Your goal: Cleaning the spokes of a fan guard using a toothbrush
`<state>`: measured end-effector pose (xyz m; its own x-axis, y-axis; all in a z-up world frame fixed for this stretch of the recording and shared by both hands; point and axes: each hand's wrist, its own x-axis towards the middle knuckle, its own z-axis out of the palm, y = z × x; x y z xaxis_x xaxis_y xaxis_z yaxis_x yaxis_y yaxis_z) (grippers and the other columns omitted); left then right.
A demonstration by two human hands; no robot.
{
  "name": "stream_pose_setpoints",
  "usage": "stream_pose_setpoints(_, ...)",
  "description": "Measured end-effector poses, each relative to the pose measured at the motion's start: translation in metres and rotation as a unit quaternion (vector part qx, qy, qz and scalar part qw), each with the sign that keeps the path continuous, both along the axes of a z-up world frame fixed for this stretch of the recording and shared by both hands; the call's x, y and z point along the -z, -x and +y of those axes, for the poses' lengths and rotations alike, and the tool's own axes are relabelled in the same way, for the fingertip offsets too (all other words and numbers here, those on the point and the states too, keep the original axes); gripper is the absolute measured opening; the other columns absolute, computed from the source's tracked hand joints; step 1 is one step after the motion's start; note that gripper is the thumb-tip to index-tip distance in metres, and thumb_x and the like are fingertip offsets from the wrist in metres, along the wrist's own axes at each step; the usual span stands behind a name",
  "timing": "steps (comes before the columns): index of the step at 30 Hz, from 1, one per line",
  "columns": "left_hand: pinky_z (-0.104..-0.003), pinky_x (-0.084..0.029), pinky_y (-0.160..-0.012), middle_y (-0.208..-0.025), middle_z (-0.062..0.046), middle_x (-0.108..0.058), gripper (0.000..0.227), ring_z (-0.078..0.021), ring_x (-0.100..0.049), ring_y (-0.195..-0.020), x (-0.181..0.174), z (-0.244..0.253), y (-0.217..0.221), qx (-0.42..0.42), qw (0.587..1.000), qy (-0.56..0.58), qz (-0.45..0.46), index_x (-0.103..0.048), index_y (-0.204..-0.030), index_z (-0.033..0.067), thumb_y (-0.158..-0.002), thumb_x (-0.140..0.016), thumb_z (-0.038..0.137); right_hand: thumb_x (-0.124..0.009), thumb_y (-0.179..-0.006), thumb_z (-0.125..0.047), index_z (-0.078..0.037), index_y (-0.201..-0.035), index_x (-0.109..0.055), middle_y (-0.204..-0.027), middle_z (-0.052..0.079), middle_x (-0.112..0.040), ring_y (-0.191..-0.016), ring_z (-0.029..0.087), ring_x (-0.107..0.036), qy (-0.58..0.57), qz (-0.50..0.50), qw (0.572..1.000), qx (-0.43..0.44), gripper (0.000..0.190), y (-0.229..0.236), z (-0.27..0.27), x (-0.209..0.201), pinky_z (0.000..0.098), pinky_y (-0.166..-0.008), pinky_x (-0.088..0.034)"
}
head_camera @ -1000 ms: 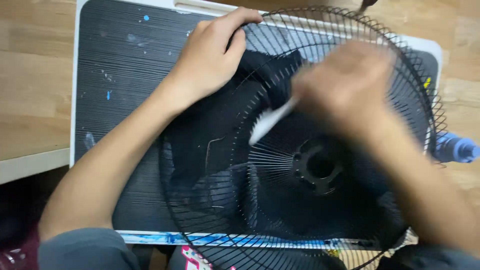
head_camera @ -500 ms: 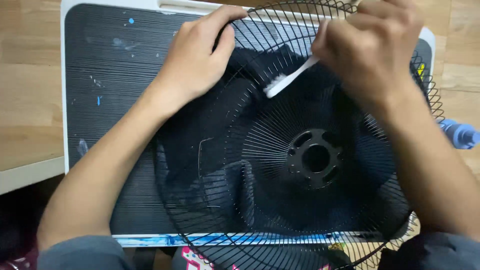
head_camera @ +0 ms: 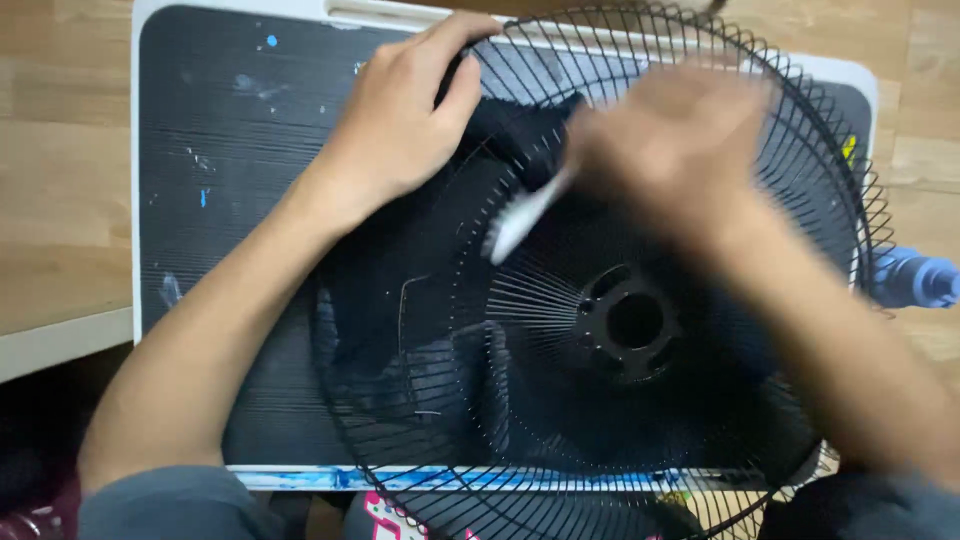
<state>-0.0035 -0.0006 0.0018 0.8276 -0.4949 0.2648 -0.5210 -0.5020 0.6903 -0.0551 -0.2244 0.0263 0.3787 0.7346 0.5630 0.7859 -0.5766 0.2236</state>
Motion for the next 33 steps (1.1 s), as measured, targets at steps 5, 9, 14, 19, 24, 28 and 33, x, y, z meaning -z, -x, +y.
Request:
stream_pose_setpoints(5,-0.042,-0.042,-0.084,-0.114,-0.015,-0.064,0.03,-0.0356,-0.06,-0.101,0.003,0.0,-0.003,0.016,0.999,0.023,-0.019,-0.053,-0.118,0.0029,-0.092,-0.041,0.012,-0.058,-0.094,-0.01,-0.011,-0.059,-0.039,-0.052,0.001,-0.03,-0.046,0.019,-0.029,-0.077,0.058,0.995,-0.002,0.04,0.032,0.042,-0.017,0.0351,-0.043,-0.024)
stream_pose_setpoints(9,-0.043,-0.043,-0.08,-0.113,-0.014,-0.065,0.028,-0.0373,-0.06,-0.1,0.006,0.001,-0.001,0.001,1.0,0.01,-0.016,-0.052,-0.119,0.0074,-0.093,-0.042,0.014,-0.06,-0.106,-0.013,-0.015,-0.08,-0.06,-0.059,-0.003,-0.039,-0.05,0.014,-0.035,0.011,0.0,0.999,0.042,0.026,0.006,0.0,-0.006,0.0284,-0.043,-0.029)
stream_pose_setpoints(14,-0.041,-0.042,-0.079,-0.111,-0.016,-0.065,0.026,-0.0355,-0.061,-0.099,-0.002,0.001,0.0,0.019,0.999,0.034,-0.018,-0.053,-0.116,0.004,-0.093,-0.041,0.011,-0.058,-0.093,-0.009,-0.013,-0.058,-0.033,-0.049,-0.003,-0.029,-0.046,0.016,-0.031,-0.021,0.13,0.986,-0.1,0.043,0.041,0.044,-0.015,0.0308,-0.045,-0.031)
stream_pose_setpoints(19,-0.045,-0.044,-0.079,-0.113,-0.015,-0.065,0.027,-0.0382,-0.061,-0.099,0.005,0.003,0.0,0.027,0.997,0.03,-0.063,-0.056,-0.116,0.0025,-0.093,-0.042,0.009,-0.068,-0.104,-0.02,-0.019,-0.083,-0.063,-0.057,-0.004,-0.04,-0.052,0.018,-0.042,0.085,0.043,0.995,-0.014,0.022,0.002,-0.004,-0.014,0.0333,-0.05,-0.039)
stream_pose_setpoints(24,-0.041,-0.043,-0.083,-0.113,-0.015,-0.065,0.028,-0.0345,-0.061,-0.103,0.004,0.001,-0.002,0.025,0.998,0.034,-0.038,-0.056,-0.115,-0.0001,-0.093,-0.042,0.009,-0.058,-0.096,-0.01,-0.011,-0.06,-0.035,-0.052,-0.001,-0.029,-0.048,0.018,-0.03,0.005,0.141,0.977,-0.163,0.043,0.016,0.011,-0.018,0.0332,-0.047,-0.027)
stream_pose_setpoints(28,-0.045,-0.041,-0.072,-0.103,-0.02,-0.064,0.023,-0.0417,-0.057,-0.09,0.008,0.003,-0.002,0.02,0.996,0.026,-0.082,-0.056,-0.11,-0.0006,-0.093,-0.043,0.009,-0.072,-0.102,-0.012,-0.017,-0.076,-0.058,-0.059,-0.003,-0.042,-0.056,0.02,-0.044,0.13,0.064,0.989,-0.038,0.03,0.001,-0.012,-0.019,0.0373,-0.059,-0.041)
stream_pose_setpoints(33,-0.042,-0.043,-0.085,-0.114,-0.017,-0.064,0.028,-0.0363,-0.06,-0.103,0.01,0.003,-0.002,0.033,0.998,0.032,-0.045,-0.057,-0.116,-0.0008,-0.093,-0.042,0.008,-0.054,-0.096,-0.011,-0.013,-0.066,-0.046,-0.059,-0.001,-0.033,-0.054,0.021,-0.037,0.059,0.178,0.969,-0.162,0.031,0.018,0.005,-0.029,0.0382,-0.058,-0.03)
